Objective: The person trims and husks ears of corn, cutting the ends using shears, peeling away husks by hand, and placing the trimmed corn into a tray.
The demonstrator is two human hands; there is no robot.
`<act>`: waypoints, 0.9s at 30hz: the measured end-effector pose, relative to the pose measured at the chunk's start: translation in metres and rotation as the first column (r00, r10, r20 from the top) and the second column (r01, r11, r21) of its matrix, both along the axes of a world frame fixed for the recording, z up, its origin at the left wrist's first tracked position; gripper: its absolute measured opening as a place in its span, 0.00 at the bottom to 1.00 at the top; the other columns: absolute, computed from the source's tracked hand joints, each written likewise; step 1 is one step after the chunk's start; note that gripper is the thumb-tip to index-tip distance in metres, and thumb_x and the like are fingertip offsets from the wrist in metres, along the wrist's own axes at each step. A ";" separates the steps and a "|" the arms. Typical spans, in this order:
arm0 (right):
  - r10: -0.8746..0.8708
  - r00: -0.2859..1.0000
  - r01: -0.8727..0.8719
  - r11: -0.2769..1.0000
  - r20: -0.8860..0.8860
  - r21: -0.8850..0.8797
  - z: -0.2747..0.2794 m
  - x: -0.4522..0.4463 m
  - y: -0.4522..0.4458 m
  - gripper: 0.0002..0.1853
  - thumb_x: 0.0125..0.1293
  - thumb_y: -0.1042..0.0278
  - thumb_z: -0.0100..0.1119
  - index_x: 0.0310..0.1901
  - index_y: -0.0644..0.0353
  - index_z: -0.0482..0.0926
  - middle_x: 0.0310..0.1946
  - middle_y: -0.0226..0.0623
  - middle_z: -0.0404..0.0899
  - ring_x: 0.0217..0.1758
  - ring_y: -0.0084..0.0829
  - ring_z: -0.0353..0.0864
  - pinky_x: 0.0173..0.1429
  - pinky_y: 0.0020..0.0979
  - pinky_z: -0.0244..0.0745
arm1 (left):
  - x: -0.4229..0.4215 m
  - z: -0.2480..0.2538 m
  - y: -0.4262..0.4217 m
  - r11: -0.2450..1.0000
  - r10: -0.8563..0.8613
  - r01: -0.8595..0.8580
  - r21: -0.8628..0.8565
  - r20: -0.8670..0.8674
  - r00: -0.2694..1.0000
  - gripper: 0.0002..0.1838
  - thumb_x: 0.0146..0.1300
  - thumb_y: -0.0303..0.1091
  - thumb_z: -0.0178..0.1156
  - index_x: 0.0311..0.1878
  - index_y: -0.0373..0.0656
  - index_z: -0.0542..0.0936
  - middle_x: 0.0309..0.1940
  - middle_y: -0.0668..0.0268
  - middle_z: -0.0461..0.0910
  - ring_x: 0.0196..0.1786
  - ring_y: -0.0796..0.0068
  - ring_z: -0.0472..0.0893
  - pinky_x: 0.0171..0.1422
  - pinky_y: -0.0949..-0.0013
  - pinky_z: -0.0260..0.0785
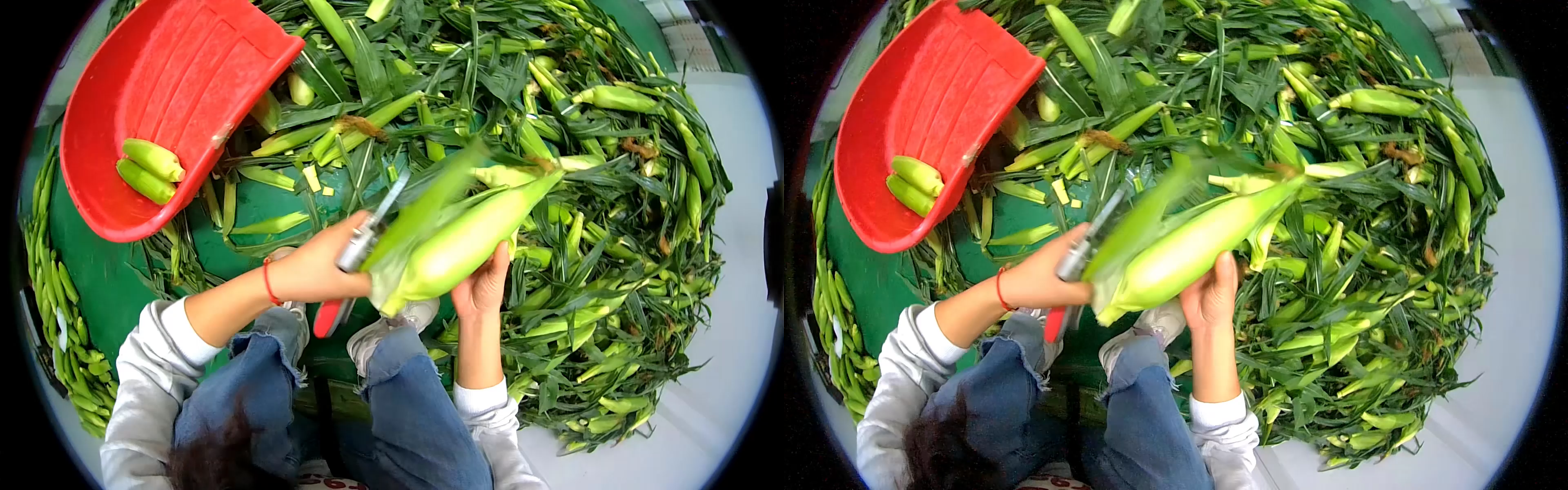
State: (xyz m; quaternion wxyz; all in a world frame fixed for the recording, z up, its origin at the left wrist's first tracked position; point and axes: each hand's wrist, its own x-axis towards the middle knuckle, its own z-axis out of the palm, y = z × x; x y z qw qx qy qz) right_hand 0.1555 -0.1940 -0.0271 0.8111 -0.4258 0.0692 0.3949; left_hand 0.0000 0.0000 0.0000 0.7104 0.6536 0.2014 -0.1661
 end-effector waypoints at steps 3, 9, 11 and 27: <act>-0.033 0.903 0.232 0.876 -0.429 0.422 0.003 0.022 0.005 0.35 0.65 0.33 0.42 0.65 0.50 0.63 0.58 0.40 0.72 0.63 0.44 0.68 0.65 0.60 0.58 | 0.005 -0.022 -0.003 0.637 0.472 -0.400 -0.659 -0.077 0.878 0.26 0.55 0.35 0.62 0.56 0.38 0.69 0.43 0.62 0.77 0.47 0.67 0.77 0.53 0.65 0.71; 0.215 0.976 -0.216 0.976 0.028 0.033 -0.016 0.030 -0.003 0.30 0.68 0.38 0.42 0.63 0.52 0.62 0.51 0.43 0.74 0.51 0.42 0.76 0.55 0.43 0.73 | -0.029 -0.046 0.020 0.444 0.594 -0.781 -0.439 -0.508 0.624 0.25 0.59 0.42 0.57 0.58 0.44 0.66 0.41 0.60 0.75 0.47 0.62 0.77 0.54 0.61 0.70; 0.531 0.657 -0.010 0.716 0.535 -0.698 -0.001 0.027 0.000 0.25 0.63 0.51 0.56 0.57 0.57 0.69 0.42 0.44 0.79 0.41 0.40 0.80 0.47 0.35 0.74 | -0.038 -0.050 0.011 0.955 0.242 -0.278 -0.104 -0.271 0.932 0.37 0.49 0.32 0.61 0.64 0.41 0.59 0.48 0.56 0.71 0.54 0.60 0.73 0.56 0.61 0.68; 0.718 0.552 -0.279 0.638 0.424 -0.717 0.000 0.021 -0.005 0.22 0.60 0.56 0.60 0.51 0.61 0.70 0.41 0.44 0.78 0.43 0.37 0.80 0.48 0.39 0.75 | -0.004 -0.056 0.032 0.877 0.103 -0.076 0.475 -0.032 0.994 0.17 0.46 0.31 0.60 0.40 0.39 0.70 0.24 0.51 0.76 0.30 0.53 0.79 0.35 0.56 0.70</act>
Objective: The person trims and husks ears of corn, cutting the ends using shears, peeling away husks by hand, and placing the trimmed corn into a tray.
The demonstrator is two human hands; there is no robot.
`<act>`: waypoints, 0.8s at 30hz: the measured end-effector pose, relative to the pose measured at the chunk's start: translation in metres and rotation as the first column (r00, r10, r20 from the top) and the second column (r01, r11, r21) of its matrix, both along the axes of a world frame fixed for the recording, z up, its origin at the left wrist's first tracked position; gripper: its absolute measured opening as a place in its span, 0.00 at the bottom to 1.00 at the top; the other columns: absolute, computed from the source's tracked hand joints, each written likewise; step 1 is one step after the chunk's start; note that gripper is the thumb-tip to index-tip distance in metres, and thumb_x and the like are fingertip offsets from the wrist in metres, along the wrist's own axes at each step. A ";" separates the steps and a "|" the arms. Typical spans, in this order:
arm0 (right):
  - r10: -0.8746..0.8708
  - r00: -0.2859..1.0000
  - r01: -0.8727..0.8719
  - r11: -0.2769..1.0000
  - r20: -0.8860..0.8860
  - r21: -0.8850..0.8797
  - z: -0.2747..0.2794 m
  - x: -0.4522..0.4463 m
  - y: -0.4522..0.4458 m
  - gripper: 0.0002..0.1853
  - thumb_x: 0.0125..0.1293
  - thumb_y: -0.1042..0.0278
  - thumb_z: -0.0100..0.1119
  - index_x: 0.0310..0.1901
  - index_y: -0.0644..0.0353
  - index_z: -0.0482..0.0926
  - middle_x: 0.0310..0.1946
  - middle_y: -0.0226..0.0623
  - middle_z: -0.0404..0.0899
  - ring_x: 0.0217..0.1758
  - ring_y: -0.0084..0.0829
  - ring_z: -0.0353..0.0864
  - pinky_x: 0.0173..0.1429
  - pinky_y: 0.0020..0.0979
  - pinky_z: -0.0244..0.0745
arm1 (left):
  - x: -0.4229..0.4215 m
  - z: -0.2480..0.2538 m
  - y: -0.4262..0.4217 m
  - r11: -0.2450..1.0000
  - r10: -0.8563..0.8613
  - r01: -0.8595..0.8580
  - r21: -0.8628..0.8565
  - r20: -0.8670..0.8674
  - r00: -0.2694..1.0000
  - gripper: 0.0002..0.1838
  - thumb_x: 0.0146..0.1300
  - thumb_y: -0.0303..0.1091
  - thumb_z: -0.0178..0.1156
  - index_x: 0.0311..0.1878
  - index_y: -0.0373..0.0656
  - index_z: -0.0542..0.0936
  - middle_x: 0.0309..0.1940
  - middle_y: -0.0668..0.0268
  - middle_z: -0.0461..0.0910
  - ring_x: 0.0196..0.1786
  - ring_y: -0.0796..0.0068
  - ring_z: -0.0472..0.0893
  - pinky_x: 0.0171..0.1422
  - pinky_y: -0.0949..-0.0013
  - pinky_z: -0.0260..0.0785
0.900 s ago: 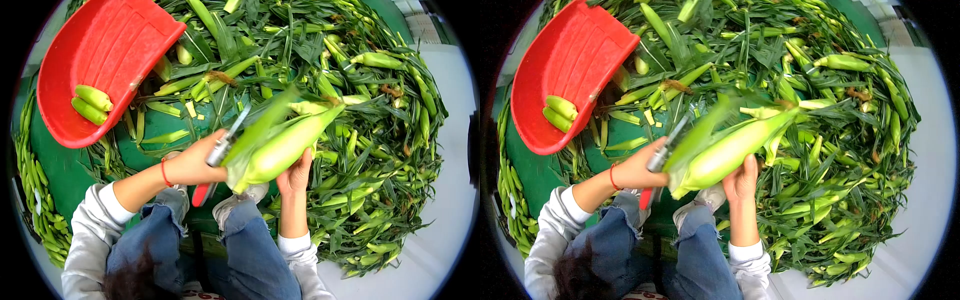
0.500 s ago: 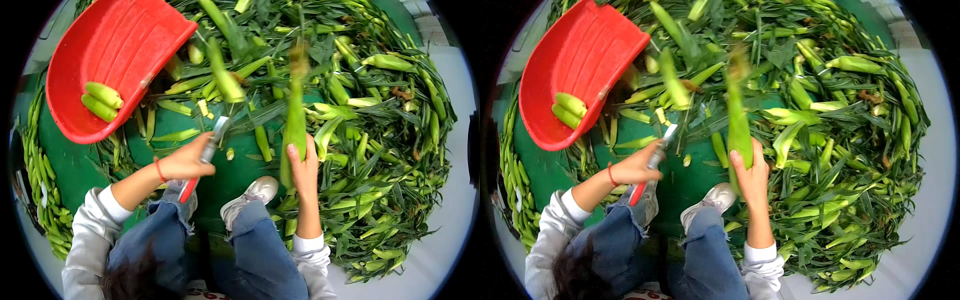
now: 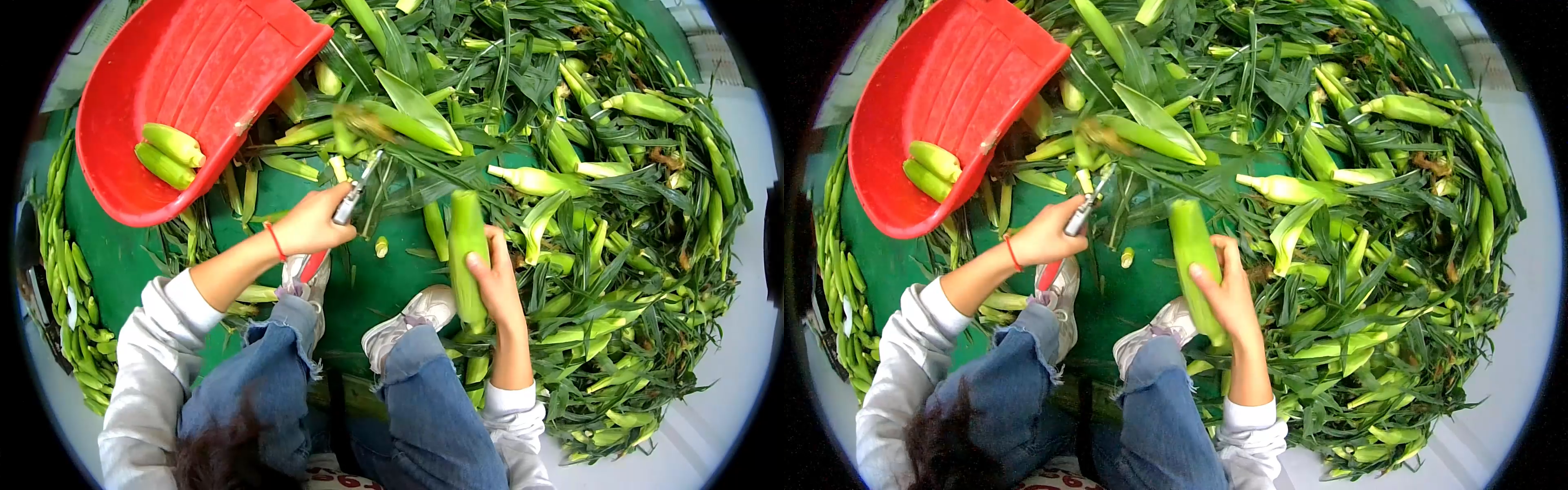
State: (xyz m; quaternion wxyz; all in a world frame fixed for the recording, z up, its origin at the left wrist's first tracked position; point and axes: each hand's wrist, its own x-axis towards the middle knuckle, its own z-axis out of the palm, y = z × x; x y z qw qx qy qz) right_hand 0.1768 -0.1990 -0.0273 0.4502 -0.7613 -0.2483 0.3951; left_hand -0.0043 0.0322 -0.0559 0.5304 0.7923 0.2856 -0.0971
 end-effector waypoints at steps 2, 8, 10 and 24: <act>-0.179 0.797 0.267 0.961 -0.577 0.071 -0.004 0.001 0.001 0.22 0.66 0.49 0.50 0.48 0.62 0.70 0.40 0.46 0.78 0.36 0.39 0.81 0.45 0.39 0.76 | -0.006 -0.001 -0.007 0.939 0.030 -0.024 -0.343 0.010 1.000 0.25 0.47 0.28 0.58 0.52 0.40 0.67 0.32 0.62 0.76 0.34 0.67 0.78 0.41 0.66 0.70; -0.228 0.251 0.728 0.685 -0.941 0.028 -0.027 0.017 0.025 0.31 0.70 0.40 0.30 0.49 0.63 0.71 0.39 0.45 0.77 0.39 0.40 0.78 0.46 0.40 0.76 | 0.011 0.025 -0.034 0.436 0.322 -0.335 -0.836 -0.202 0.925 0.33 0.55 0.28 0.63 0.64 0.44 0.61 0.45 0.68 0.72 0.44 0.76 0.75 0.52 0.71 0.68; -0.468 0.280 0.795 0.603 -0.838 -0.071 -0.004 -0.010 0.056 0.31 0.71 0.40 0.30 0.50 0.63 0.70 0.42 0.45 0.77 0.43 0.41 0.78 0.50 0.40 0.76 | 0.013 0.029 -0.044 0.578 0.357 -0.247 -0.777 -0.031 0.934 0.28 0.57 0.34 0.66 0.58 0.42 0.64 0.47 0.67 0.72 0.48 0.77 0.74 0.50 0.68 0.68; -0.712 0.374 0.924 0.338 0.594 -0.177 -0.154 0.180 0.029 0.46 0.45 0.44 0.73 0.53 0.69 0.57 0.54 0.59 0.63 0.52 0.45 0.70 0.57 0.42 0.68 | -0.104 0.080 0.120 -0.047 0.989 -0.599 -0.799 0.046 -0.139 0.27 0.68 0.44 0.49 0.62 0.33 0.63 0.60 0.48 0.66 0.61 0.58 0.70 0.64 0.60 0.65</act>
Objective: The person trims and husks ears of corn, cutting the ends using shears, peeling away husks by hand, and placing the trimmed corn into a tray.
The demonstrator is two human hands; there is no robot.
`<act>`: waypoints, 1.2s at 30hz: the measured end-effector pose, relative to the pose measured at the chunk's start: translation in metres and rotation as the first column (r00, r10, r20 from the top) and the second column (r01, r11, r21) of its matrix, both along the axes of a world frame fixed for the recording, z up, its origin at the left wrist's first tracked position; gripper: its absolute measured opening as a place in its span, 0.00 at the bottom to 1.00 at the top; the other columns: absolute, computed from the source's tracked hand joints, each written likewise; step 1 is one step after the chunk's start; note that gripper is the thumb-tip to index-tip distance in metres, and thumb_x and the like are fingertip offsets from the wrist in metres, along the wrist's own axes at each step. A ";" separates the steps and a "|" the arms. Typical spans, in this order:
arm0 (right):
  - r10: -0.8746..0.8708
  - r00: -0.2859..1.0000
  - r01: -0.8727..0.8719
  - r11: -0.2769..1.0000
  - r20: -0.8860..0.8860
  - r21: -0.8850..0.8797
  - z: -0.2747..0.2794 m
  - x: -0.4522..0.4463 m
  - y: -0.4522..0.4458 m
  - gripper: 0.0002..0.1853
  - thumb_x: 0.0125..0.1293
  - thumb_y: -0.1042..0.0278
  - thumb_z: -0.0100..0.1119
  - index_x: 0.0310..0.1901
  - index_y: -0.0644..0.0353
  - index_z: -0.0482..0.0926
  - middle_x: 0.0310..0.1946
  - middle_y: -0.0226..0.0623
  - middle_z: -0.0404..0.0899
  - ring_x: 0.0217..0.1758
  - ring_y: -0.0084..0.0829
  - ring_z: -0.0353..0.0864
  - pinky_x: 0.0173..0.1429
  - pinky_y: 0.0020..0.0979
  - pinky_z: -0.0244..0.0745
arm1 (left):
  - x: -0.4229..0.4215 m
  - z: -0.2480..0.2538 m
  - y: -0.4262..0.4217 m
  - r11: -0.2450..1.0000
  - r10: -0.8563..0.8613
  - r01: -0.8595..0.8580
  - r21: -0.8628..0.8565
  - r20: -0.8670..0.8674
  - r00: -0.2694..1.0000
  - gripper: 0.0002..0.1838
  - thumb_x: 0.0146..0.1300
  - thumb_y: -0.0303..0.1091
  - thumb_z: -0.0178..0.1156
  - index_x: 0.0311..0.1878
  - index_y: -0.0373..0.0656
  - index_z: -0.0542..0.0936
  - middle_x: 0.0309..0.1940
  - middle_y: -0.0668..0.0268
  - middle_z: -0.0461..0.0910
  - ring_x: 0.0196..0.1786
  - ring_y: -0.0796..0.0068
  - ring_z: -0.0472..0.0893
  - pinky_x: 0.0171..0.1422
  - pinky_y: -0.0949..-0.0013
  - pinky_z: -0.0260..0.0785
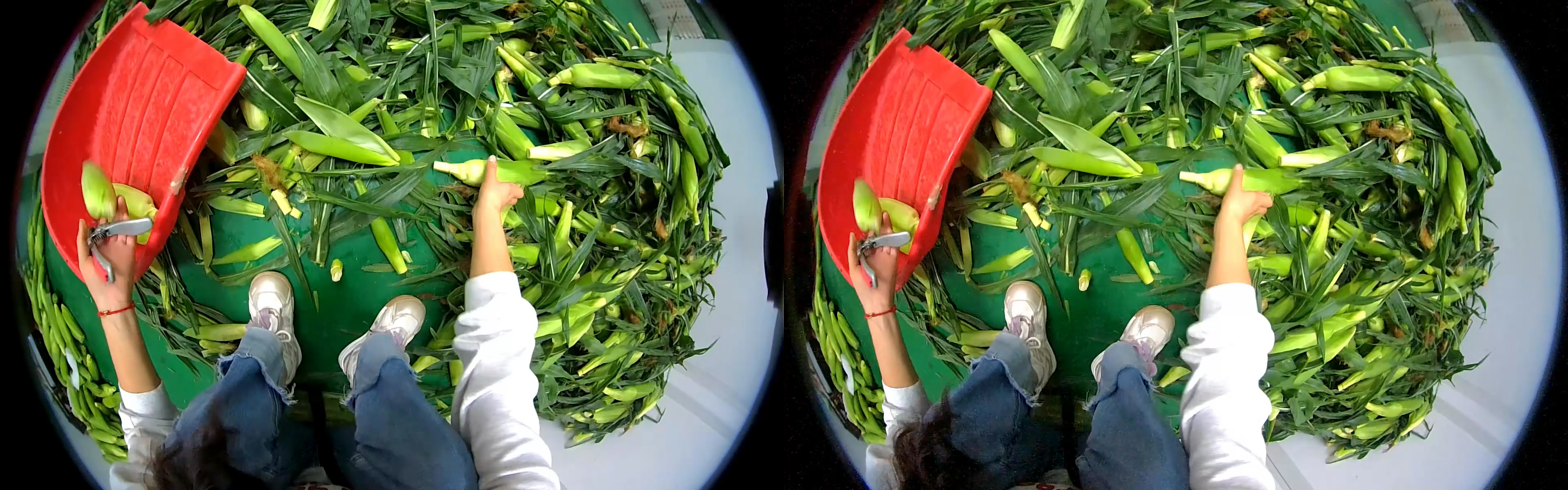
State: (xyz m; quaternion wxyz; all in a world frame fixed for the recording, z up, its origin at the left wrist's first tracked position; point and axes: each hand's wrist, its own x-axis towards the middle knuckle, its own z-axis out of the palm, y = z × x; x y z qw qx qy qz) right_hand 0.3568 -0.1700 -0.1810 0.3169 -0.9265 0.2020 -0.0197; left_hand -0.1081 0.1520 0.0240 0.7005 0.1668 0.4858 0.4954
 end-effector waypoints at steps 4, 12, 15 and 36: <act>-0.177 0.979 0.182 0.982 -0.098 0.049 -0.008 0.017 0.015 0.49 0.44 0.55 0.76 0.58 0.64 0.49 0.54 0.56 0.64 0.43 0.43 0.76 0.39 0.37 0.78 | 0.022 0.005 -0.043 0.934 -0.339 0.344 0.090 -0.075 0.938 0.28 0.65 0.44 0.52 0.62 0.36 0.64 0.58 0.48 0.69 0.61 0.60 0.71 0.62 0.61 0.67; 0.212 0.949 0.035 0.663 -0.233 0.748 -0.002 -0.020 -0.013 0.29 0.56 0.56 0.69 0.51 0.65 0.67 0.40 0.40 0.76 0.36 0.34 0.75 0.36 0.30 0.76 | 0.105 0.011 -0.125 0.413 -0.907 0.910 -0.021 -0.094 0.409 0.29 0.57 0.34 0.59 0.62 0.39 0.64 0.49 0.60 0.74 0.50 0.69 0.76 0.54 0.68 0.68; -0.046 0.956 0.252 0.637 -0.290 0.728 0.018 -0.006 0.011 0.35 0.54 0.53 0.70 0.56 0.65 0.65 0.48 0.42 0.73 0.39 0.38 0.75 0.42 0.40 0.74 | 0.100 0.011 -0.136 0.353 -0.933 0.935 0.002 -0.078 0.353 0.29 0.57 0.32 0.58 0.62 0.41 0.63 0.49 0.61 0.73 0.50 0.70 0.76 0.54 0.68 0.67; 0.334 0.942 -0.026 0.112 -0.013 0.993 0.161 -0.178 -0.009 0.25 0.62 0.54 0.62 0.57 0.55 0.69 0.54 0.38 0.74 0.57 0.34 0.73 0.59 0.41 0.73 | 0.079 -0.013 -0.189 -0.142 -0.940 0.981 -0.134 0.329 -0.091 0.38 0.61 0.33 0.60 0.69 0.43 0.49 0.48 0.67 0.71 0.52 0.77 0.70 0.59 0.71 0.62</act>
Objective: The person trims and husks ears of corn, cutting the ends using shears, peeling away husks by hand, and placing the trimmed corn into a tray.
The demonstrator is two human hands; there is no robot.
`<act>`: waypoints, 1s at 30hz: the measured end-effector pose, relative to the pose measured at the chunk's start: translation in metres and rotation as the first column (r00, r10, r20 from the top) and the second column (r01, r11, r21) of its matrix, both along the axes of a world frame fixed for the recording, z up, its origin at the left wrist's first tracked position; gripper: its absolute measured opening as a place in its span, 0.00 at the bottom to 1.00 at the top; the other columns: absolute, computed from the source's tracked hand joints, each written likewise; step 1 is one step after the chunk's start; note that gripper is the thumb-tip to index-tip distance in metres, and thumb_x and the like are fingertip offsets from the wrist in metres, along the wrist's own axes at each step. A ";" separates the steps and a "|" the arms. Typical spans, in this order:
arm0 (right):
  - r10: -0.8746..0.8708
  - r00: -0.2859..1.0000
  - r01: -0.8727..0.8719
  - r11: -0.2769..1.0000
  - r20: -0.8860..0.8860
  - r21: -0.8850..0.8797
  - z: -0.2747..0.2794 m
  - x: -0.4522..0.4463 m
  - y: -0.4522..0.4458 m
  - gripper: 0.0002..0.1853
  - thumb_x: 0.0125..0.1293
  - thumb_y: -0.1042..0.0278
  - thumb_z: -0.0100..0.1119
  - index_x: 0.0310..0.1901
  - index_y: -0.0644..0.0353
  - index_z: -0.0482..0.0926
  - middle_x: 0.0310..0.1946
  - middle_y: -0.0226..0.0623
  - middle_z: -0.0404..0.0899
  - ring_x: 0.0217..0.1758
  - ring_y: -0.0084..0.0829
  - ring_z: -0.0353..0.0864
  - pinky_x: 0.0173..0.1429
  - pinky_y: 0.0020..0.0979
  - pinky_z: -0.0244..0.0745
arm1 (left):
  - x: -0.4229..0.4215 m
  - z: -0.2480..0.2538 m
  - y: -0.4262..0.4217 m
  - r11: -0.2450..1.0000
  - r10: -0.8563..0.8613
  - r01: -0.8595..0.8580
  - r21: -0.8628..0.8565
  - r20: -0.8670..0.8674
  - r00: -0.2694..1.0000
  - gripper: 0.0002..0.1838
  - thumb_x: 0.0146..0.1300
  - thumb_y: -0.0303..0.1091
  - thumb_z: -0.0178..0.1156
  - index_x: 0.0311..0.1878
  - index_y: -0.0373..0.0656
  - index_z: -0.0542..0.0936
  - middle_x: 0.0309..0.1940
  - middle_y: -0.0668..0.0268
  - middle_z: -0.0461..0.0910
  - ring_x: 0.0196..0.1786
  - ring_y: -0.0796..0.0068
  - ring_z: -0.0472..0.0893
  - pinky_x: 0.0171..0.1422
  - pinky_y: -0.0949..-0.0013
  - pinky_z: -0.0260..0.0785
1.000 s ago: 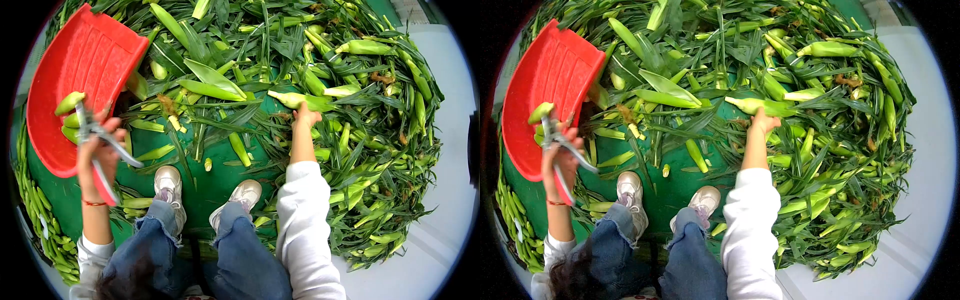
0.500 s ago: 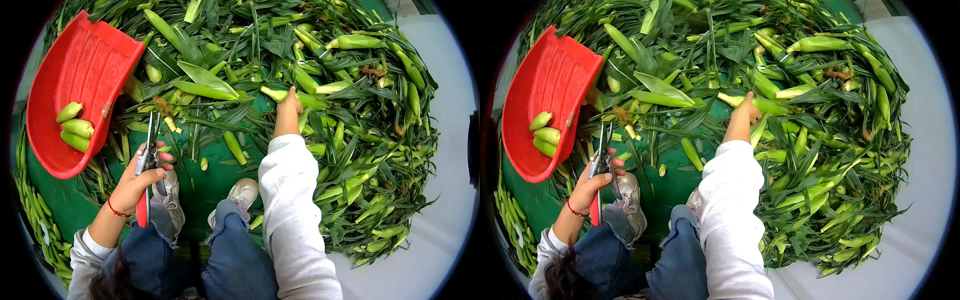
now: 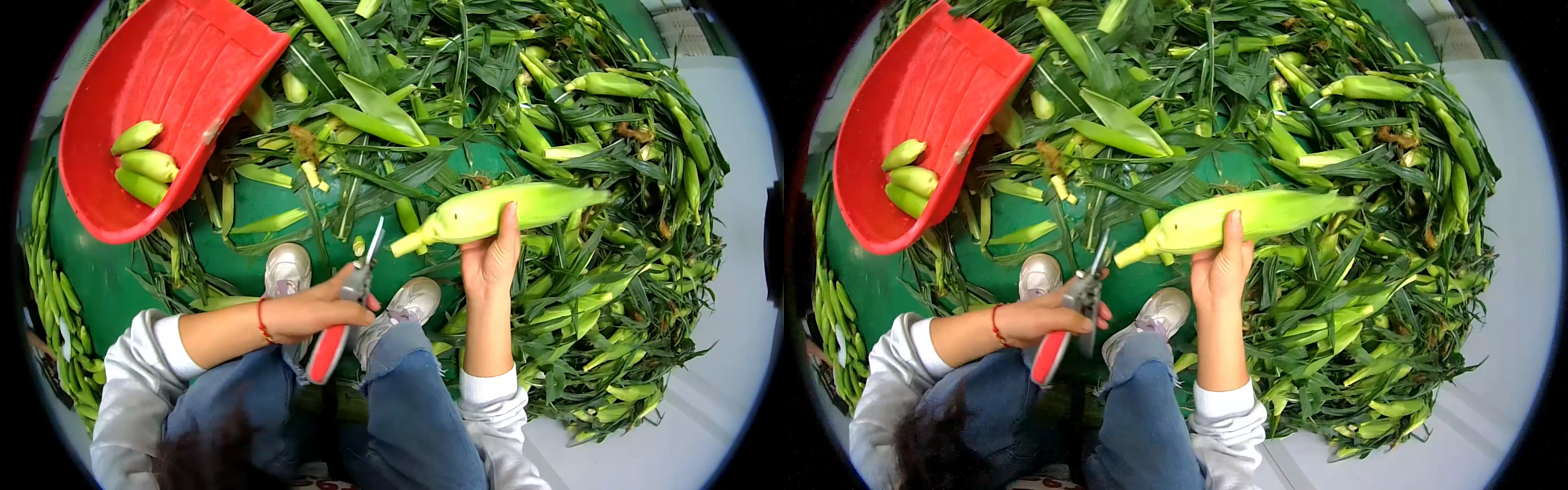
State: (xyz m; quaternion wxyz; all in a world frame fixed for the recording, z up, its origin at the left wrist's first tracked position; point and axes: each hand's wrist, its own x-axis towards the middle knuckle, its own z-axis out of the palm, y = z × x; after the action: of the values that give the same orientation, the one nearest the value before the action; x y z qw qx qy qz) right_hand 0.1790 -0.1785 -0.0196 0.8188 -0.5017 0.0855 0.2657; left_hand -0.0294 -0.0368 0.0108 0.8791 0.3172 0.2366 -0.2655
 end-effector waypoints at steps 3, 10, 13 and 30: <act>-0.113 0.981 0.131 0.986 0.156 -0.106 0.023 -0.015 0.004 0.26 0.62 0.62 0.63 0.58 0.57 0.64 0.51 0.37 0.73 0.53 0.32 0.75 0.56 0.39 0.76 | 0.003 0.006 -0.020 0.993 0.038 -0.040 -0.108 -0.021 0.999 0.39 0.59 0.33 0.59 0.69 0.44 0.48 0.50 0.65 0.70 0.54 0.76 0.69 0.60 0.70 0.62; -0.182 0.960 0.204 0.975 0.212 -0.090 0.025 -0.043 0.019 0.26 0.62 0.66 0.63 0.58 0.57 0.63 0.50 0.36 0.72 0.53 0.33 0.75 0.57 0.39 0.75 | 0.037 -0.001 -0.028 0.943 0.293 -0.295 -0.154 -0.039 0.955 0.40 0.56 0.31 0.60 0.68 0.40 0.51 0.43 0.65 0.72 0.43 0.78 0.73 0.54 0.69 0.66; -0.193 0.961 0.211 0.975 0.198 -0.074 0.013 -0.037 0.024 0.25 0.62 0.68 0.63 0.58 0.57 0.63 0.49 0.36 0.72 0.51 0.33 0.75 0.55 0.39 0.76 | 0.035 -0.015 -0.030 0.943 0.331 -0.331 -0.035 -0.010 0.944 0.37 0.57 0.26 0.56 0.71 0.48 0.54 0.32 0.64 0.76 0.30 0.71 0.78 0.37 0.68 0.74; 0.940 0.222 0.100 0.243 0.260 -0.965 0.023 -0.028 -0.024 0.41 0.38 0.77 0.71 0.60 0.55 0.67 0.49 0.44 0.68 0.50 0.48 0.71 0.53 0.43 0.70 | 0.043 -0.019 0.050 0.215 -0.503 -0.058 0.975 0.162 0.849 0.35 0.42 0.31 0.60 0.58 0.35 0.63 0.39 0.46 0.72 0.46 0.48 0.75 0.51 0.56 0.67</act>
State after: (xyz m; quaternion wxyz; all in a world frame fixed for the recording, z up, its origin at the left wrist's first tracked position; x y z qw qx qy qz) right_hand 0.1511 -0.2028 0.0030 0.1860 -0.8796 -0.4131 0.1450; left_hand 0.0132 0.0128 -0.0079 0.4765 0.8676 0.0876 -0.1118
